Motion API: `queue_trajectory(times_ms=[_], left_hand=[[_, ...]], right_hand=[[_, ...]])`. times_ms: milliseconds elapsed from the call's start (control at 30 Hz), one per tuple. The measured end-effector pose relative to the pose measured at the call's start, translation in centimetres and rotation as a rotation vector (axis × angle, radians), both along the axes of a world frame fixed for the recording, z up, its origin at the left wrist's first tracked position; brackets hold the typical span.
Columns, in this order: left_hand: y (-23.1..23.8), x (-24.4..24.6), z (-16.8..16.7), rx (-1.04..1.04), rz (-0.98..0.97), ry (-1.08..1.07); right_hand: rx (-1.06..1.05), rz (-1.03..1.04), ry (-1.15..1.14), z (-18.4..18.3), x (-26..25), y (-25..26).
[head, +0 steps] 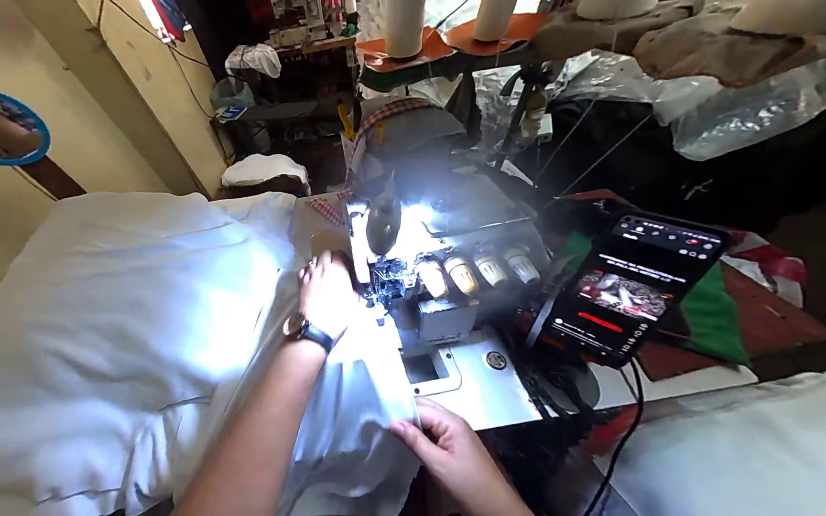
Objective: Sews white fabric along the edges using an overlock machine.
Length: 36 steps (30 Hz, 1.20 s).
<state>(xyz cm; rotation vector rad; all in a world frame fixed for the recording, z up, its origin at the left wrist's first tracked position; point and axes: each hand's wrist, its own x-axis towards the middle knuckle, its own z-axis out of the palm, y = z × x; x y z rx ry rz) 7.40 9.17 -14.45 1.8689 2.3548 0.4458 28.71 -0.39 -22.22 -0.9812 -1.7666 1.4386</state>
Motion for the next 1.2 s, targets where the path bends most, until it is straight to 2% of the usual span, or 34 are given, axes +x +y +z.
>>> queue_trajectory(times_ms=[100,233,367,433,500,567,633,700,767,833,900,967,1033,1100,1200], left_hand=[[2.8,-0.8,-1.8,0.052,0.018,0.117],[2.7,-0.6,2.8,-0.148,0.046,-0.017],[5.4,-2.8,1.5,-0.073,0.098,0.066],[4.9,-2.9,1.5,0.001,0.122,0.038],[1.4,-2.6,2.3,0.184,0.087,-0.094],[-4.5,-2.4,1.3,0.457,-0.019,-0.146],[-11.0,-2.1,-1.6,0.668,-0.059,-0.254],[-17.9,-1.2,-5.0,0.718,-0.037,-0.392],[-23.8,-0.3,-8.2,0.642,0.002,-0.553],[-28.1,0.5,-10.1,0.472,0.085,-0.745],[-30.8,0.0,-11.1,0.115,0.149,-0.856],[-31.6,-1.3,-12.0,-0.307,0.087,-0.856],[-31.0,-1.9,-12.7,-0.564,-0.003,-0.800],[-29.7,-0.6,-11.9,-0.570,-0.127,-0.774],[-28.1,4.4,-10.2,-0.185,-0.428,-0.775]], right_hand=[[-0.029,0.020,-0.014,0.2,-0.2,0.4],[-0.114,0.086,-0.050,0.3,0.1,-1.2],[-0.116,0.116,-0.003,-0.5,0.2,-1.9],[-0.128,0.125,0.004,-0.7,0.6,-2.6],[-0.150,0.132,-0.020,-1.1,1.5,-3.8],[-0.171,0.133,-0.041,-2.2,2.6,-5.1],[-0.202,0.126,-0.056,-3.4,4.0,-6.3],[-0.215,0.094,-0.058,-4.7,5.6,-7.4],[-0.259,0.052,-0.070,-5.4,7.2,-8.2],[-0.305,0.035,-0.114,-5.7,8.7,-8.4],[-0.311,0.063,-0.164,-5.8,9.8,-8.6],[-0.300,0.077,-0.184,-5.8,10.4,-8.8],[-0.307,0.035,-0.183,-5.5,10.5,-9.0],[-0.330,-0.019,-0.150,-4.9,10.3,-9.1],[-0.397,-0.026,-0.031,-3.6,9.5,-9.8]])
